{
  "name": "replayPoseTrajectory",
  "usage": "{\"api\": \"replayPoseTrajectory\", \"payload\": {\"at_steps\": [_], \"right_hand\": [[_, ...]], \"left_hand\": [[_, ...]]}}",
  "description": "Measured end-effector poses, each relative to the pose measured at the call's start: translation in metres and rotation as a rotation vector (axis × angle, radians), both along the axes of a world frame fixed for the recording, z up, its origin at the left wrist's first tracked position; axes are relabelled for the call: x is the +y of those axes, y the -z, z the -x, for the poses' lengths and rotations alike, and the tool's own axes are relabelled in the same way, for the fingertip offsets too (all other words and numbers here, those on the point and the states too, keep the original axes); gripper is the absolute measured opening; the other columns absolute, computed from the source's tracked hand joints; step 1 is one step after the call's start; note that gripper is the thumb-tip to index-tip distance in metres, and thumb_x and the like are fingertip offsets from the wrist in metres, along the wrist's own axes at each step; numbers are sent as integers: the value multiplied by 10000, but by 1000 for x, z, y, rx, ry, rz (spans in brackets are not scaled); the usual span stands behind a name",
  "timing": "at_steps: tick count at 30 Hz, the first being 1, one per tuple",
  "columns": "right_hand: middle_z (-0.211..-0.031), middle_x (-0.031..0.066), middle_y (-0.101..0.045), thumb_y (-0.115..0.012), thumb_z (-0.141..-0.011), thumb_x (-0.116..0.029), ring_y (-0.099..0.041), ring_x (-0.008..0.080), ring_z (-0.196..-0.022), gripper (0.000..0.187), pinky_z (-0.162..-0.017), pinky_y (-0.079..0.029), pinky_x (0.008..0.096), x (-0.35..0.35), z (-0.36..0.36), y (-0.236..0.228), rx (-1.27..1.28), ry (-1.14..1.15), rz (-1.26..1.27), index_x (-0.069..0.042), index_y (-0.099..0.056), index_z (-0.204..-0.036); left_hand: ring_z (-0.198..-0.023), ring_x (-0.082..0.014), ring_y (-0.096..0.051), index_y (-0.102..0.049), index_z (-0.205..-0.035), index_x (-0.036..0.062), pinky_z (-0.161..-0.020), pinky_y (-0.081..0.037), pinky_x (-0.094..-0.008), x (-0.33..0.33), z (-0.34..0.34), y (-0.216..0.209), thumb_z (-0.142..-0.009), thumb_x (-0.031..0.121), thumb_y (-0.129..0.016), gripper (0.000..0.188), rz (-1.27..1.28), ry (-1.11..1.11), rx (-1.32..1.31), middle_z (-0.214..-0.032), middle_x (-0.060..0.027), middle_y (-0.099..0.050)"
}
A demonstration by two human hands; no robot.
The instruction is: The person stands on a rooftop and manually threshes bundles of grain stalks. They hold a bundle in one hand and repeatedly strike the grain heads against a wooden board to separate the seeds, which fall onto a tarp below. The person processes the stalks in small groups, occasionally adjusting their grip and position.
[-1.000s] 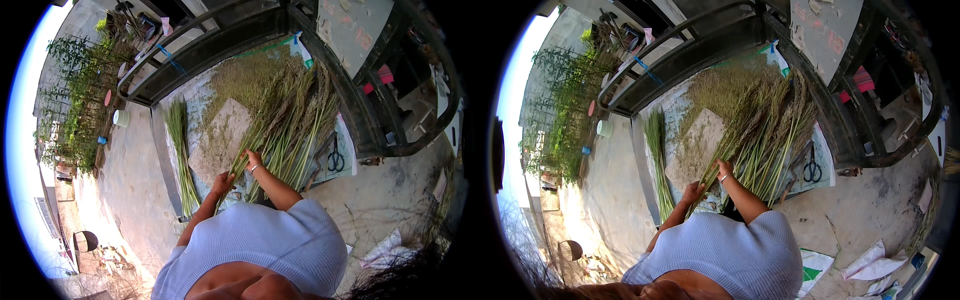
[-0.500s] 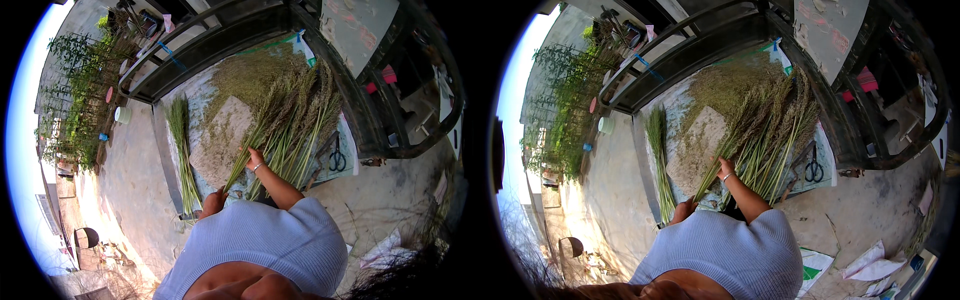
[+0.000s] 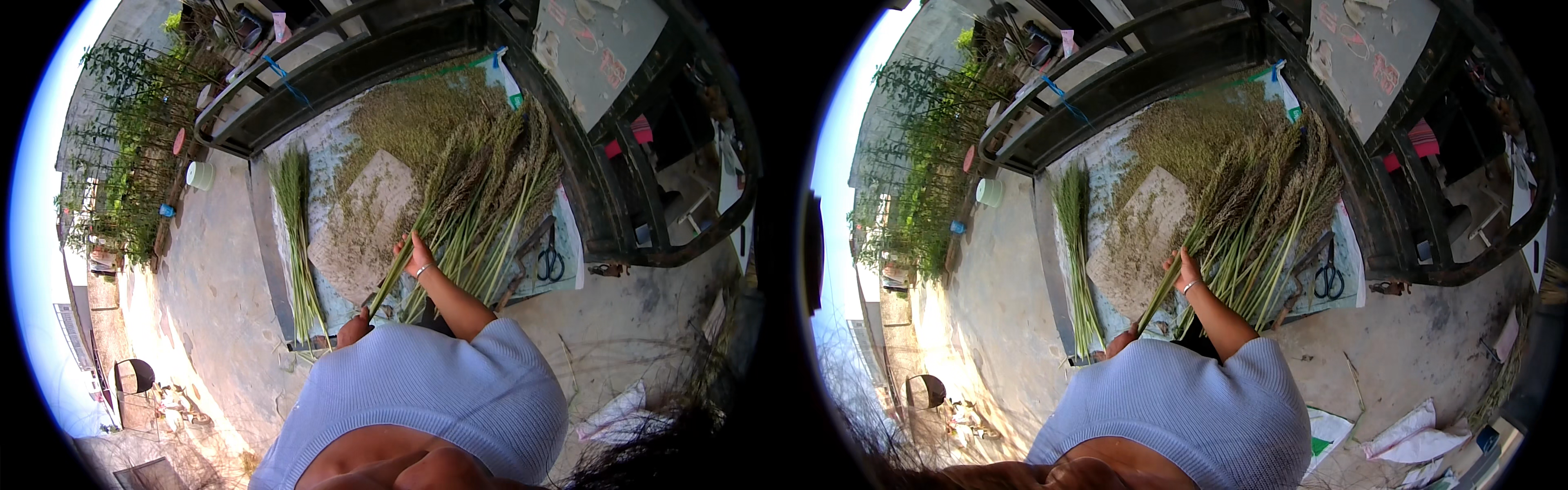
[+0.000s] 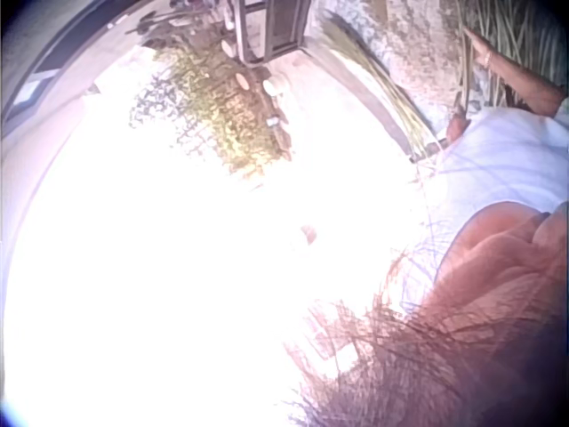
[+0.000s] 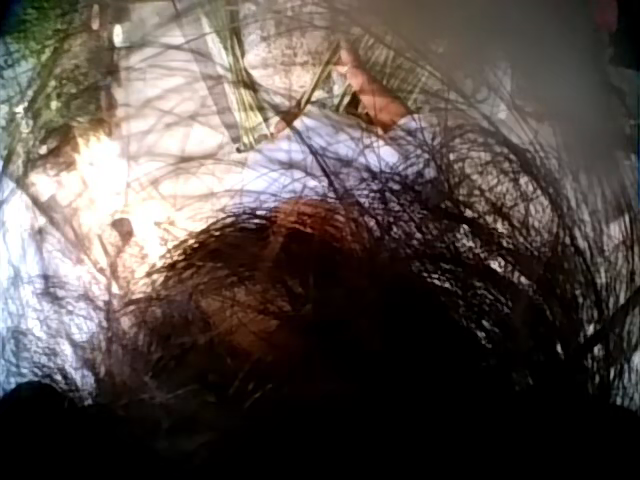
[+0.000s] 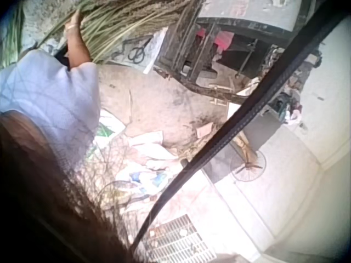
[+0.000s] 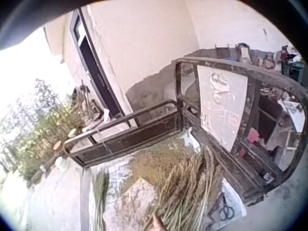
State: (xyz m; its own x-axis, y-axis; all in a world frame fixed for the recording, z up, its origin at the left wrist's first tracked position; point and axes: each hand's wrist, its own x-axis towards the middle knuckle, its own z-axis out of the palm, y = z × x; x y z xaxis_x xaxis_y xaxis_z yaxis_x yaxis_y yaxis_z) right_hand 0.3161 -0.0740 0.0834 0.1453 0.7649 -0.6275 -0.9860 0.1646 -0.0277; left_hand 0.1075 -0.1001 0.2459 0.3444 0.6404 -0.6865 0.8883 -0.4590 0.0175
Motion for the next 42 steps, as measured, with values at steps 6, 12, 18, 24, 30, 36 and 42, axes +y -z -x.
{"api": "replayPoseTrajectory", "payload": {"at_steps": [6, 12, 18, 24, 30, 36, 42], "right_hand": [[-517, 16, -325, -482, -903, -323, -358, 145, -406, 330, -351, -337, 336, 22, 5, 0, -163, 47, 276, -82, -371, -705], [-513, 23, -378, -514, -881, -294, -381, 128, -393, 314, -348, -338, 318, 34, 30, -55, -316, 26, 296, -54, -399, -715], [-575, 21, -487, -494, -874, -435, -486, 123, -486, 384, -425, -409, 285, 17, 8, -51, -625, -160, -77, -71, -482, -750], [-499, 62, -447, -578, -806, -482, -419, 220, -412, 465, -377, -348, 446, -35, -35, 104, -833, -506, 990, -84, -549, -568], [-479, 63, -404, -580, -796, -493, -380, 249, -408, 440, -403, -323, 466, -18, -53, 100, -985, -879, 1137, -112, -534, -581], [-479, 82, -422, -610, -824, -344, -379, 210, -404, 408, -415, -332, 441, 3, -78, 101, -820, -856, 1076, -86, -492, -531], [-606, 102, -560, -556, -871, -153, -463, 138, -416, 204, -411, -405, 317, -29, -74, 90, -568, -379, 511, -10, -566, -726]], "left_hand": [[-824, -372, -600, -359, -1212, -4, -689, -483, -455, 20, -26, 11, -674, 289, -698, 700, -148, 245, -189, -875, -229, -599], [-501, -184, -563, -515, -852, 8, -467, -462, -315, 80, -73, 55, -692, 307, -712, 392, 360, -275, -472, -586, -73, -560], [-394, -77, -392, -526, -737, 62, -357, -308, -258, 68, -83, 58, -802, 254, -626, 226, 430, -582, -652, -520, 26, -451], [-368, -94, -354, -457, -706, 74, -334, -288, -277, 90, -69, 65, -847, 270, -580, 271, 475, -591, -506, -493, 20, -399], [-371, -96, -348, -446, -710, 77, -336, -265, -284, 81, -53, 74, -853, 301, -577, 296, 569, -755, -461, -490, 21, -388], [-383, -96, -358, -452, -731, 71, -352, -274, -277, 82, -63, 61, -870, 316, -542, 296, 528, -735, -493, -489, 21, -391], [-458, -62, -366, -519, -773, 26, -406, -306, -259, 88, -53, 59, -850, 271, -582, 265, 390, -611, -601, -527, 35, -414]]}}
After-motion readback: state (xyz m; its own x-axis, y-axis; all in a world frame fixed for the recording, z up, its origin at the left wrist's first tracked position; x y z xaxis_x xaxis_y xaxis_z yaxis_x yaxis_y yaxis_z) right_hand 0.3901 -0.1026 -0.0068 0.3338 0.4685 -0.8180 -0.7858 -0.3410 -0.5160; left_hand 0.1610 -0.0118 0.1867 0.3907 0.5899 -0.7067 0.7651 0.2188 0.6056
